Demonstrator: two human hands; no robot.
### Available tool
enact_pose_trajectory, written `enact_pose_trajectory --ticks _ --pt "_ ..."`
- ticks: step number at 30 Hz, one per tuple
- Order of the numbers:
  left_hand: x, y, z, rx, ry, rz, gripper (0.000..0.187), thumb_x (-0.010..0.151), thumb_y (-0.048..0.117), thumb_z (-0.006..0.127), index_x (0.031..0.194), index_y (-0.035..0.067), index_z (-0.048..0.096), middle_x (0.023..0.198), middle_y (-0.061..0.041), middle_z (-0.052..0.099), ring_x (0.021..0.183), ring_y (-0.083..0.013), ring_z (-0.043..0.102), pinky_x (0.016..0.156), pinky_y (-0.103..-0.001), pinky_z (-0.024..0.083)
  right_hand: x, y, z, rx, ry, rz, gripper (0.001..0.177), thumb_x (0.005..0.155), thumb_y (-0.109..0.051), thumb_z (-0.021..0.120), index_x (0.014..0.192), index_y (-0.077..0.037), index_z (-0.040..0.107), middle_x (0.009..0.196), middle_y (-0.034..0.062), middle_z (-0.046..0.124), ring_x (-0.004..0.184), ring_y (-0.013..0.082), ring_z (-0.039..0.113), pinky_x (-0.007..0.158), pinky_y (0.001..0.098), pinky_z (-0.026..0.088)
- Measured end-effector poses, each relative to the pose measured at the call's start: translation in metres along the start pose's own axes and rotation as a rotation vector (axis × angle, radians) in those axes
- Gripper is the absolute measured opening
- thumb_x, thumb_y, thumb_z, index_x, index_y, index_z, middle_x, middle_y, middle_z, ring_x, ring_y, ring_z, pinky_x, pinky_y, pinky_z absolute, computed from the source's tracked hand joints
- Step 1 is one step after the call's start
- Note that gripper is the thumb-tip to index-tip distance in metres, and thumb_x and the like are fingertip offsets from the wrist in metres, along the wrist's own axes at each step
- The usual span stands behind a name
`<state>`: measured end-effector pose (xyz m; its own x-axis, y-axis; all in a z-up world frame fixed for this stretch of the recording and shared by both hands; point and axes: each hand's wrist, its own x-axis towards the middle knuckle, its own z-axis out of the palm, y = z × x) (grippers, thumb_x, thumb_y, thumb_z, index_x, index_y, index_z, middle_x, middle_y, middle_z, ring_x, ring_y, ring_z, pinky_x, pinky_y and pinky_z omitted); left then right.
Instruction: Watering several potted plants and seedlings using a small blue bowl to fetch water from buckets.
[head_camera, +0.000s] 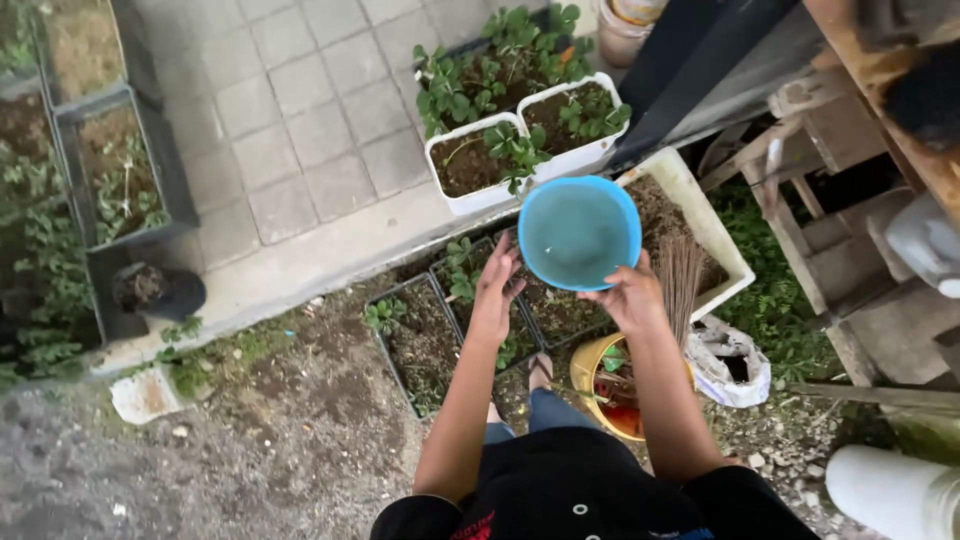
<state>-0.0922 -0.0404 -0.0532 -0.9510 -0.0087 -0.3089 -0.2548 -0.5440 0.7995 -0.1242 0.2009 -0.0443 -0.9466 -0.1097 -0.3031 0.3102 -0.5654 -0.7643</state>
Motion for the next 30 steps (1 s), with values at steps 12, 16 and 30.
enact_pose_trajectory --ticks 12,16,30 --pt "0.017 -0.024 -0.042 0.014 0.319 -0.032 0.072 0.095 0.056 0.057 0.155 0.018 0.047 0.151 -0.011 0.054 0.137 -0.0264 0.051 0.11 -0.045 0.041 0.136 -0.011 -0.102 0.032 0.136 -0.102 0.056 0.073 0.011 0.047 0.123 -0.009 0.034 0.129 0.0222 0.057 0.101 0.0439 0.072 0.067 0.0577 0.068" --pt "0.015 -0.034 -0.049 0.027 0.397 -0.064 0.07 0.095 0.054 0.057 0.154 0.016 0.049 0.149 -0.012 0.057 0.134 -0.0271 0.053 0.11 -0.047 0.043 0.204 -0.011 -0.136 -0.063 0.198 -0.106 0.051 0.08 0.01 0.05 0.12 -0.011 0.027 0.126 0.0267 0.054 0.087 0.0461 0.066 0.065 0.0556 0.067" --pt "0.02 -0.049 -0.057 0.022 0.572 -0.101 0.051 0.1 0.038 0.055 0.146 0.016 0.058 0.14 -0.009 0.065 0.123 -0.0214 0.06 0.103 -0.038 0.049 0.363 -0.012 -0.145 0.184 0.251 -0.102 0.054 0.068 0.004 0.054 0.122 0.009 0.055 0.111 0.0283 0.066 0.076 0.0474 0.068 0.058 0.0479 0.066"
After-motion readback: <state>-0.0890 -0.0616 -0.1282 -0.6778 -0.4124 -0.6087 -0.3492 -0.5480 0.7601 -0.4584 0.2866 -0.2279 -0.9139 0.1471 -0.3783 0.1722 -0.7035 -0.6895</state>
